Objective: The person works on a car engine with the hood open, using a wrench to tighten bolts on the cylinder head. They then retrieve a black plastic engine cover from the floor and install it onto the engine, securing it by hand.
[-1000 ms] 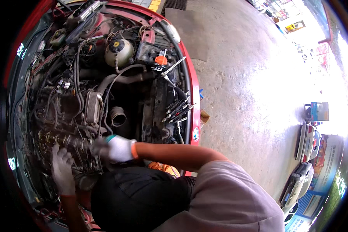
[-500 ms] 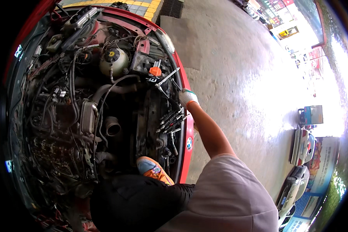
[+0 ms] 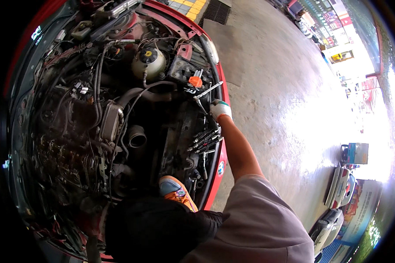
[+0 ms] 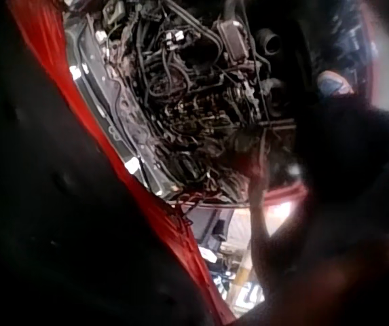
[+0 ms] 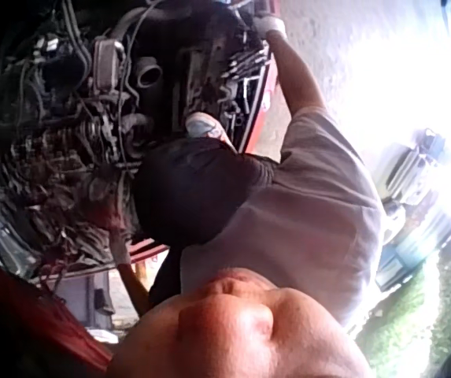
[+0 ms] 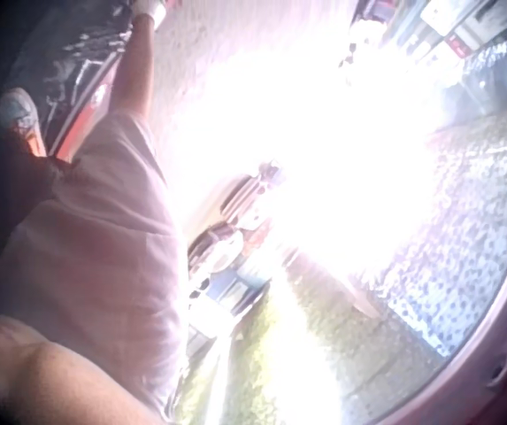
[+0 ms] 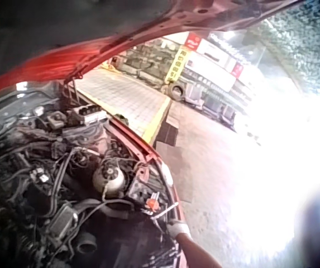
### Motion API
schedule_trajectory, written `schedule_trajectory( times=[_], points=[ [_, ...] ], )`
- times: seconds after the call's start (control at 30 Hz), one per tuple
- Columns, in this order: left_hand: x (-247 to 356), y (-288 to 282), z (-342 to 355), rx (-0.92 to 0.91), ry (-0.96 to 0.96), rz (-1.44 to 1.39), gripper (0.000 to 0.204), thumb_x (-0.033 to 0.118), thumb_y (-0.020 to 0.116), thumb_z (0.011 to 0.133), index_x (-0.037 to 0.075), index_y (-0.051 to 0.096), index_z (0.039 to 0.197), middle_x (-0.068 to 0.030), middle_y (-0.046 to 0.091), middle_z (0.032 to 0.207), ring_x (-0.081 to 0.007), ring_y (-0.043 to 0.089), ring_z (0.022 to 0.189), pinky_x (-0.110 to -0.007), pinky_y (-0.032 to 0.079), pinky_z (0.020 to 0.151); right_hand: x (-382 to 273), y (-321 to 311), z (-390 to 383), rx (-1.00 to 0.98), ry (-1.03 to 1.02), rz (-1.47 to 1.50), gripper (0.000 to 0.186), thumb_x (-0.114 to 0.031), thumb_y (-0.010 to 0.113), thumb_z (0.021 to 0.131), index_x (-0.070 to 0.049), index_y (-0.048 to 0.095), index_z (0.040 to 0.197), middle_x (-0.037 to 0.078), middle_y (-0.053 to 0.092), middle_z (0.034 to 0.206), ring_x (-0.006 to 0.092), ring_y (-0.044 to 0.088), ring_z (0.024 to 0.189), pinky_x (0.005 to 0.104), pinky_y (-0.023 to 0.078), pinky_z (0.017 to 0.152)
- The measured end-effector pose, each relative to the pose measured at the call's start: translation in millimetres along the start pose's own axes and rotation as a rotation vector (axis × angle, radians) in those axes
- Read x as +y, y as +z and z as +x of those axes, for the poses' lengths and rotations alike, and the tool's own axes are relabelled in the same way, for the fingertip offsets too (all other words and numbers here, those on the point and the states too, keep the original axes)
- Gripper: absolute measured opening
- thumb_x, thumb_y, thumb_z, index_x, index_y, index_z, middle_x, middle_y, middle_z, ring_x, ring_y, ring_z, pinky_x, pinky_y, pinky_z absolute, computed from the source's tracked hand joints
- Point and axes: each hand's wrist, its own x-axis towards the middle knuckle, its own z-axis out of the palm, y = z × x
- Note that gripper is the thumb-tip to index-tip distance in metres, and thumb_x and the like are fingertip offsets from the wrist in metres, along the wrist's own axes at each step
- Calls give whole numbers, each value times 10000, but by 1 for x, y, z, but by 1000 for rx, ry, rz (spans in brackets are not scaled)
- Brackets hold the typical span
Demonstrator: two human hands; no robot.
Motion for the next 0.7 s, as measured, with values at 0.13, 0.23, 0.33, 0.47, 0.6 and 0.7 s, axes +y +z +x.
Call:
schedule_trajectory(
  times=[0.13,0.23,0.33,0.47,0.6,0.7],
  points=[
    [-18,6,7,51,172,554,349,217,587,975,54,620,1282,-145,663,1163,-312,662,1032,-431,550,890,-38,-6,-35,-16,-109,169,418,-443,592,970,-64,696,1112,203,732,1053,383,691,973,445,526,860],
    [29,21,11,40,433,1157,380,217,679,893,60,646,1238,-141,668,1152,-328,659,1065,-434,552,888,-19,8,-58,-11,-221,56,460,-433,627,990,-46,672,1234,224,725,1132,380,693,1035,434,526,888],
    [76,25,9,16,155,395,366,199,639,941,57,643,1278,-124,667,1196,-291,657,1087,-413,559,901,-3,20,-59,-5,-239,9,351,-343,571,1032,-23,634,1160,264,705,1098,460,677,1008,497,527,832],
    [121,38,-7,78,66,288,345,308,543,1047,63,637,1271,-103,689,1092,-245,687,1039,-359,553,874,6,27,-58,156,-309,-19,280,-332,525,1064,-65,601,1099,224,665,866,422,650,754,505,501,672],
    [118,47,-27,174,379,523,329,326,535,1067,64,633,1241,-119,690,1030,-266,703,1000,-387,552,857,-16,3,-99,206,-373,329,226,-262,541,1084,-51,617,1115,83,635,882,173,570,788,348,499,730],
    [182,49,-31,199,367,561,323,287,571,1050,65,606,1282,-147,685,1088,-279,705,1002,-405,558,857,-48,-54,-130,181,-578,464,159,-168,540,1078,-34,625,1094,20,578,862,101,501,799,282,449,696]
  ],
)
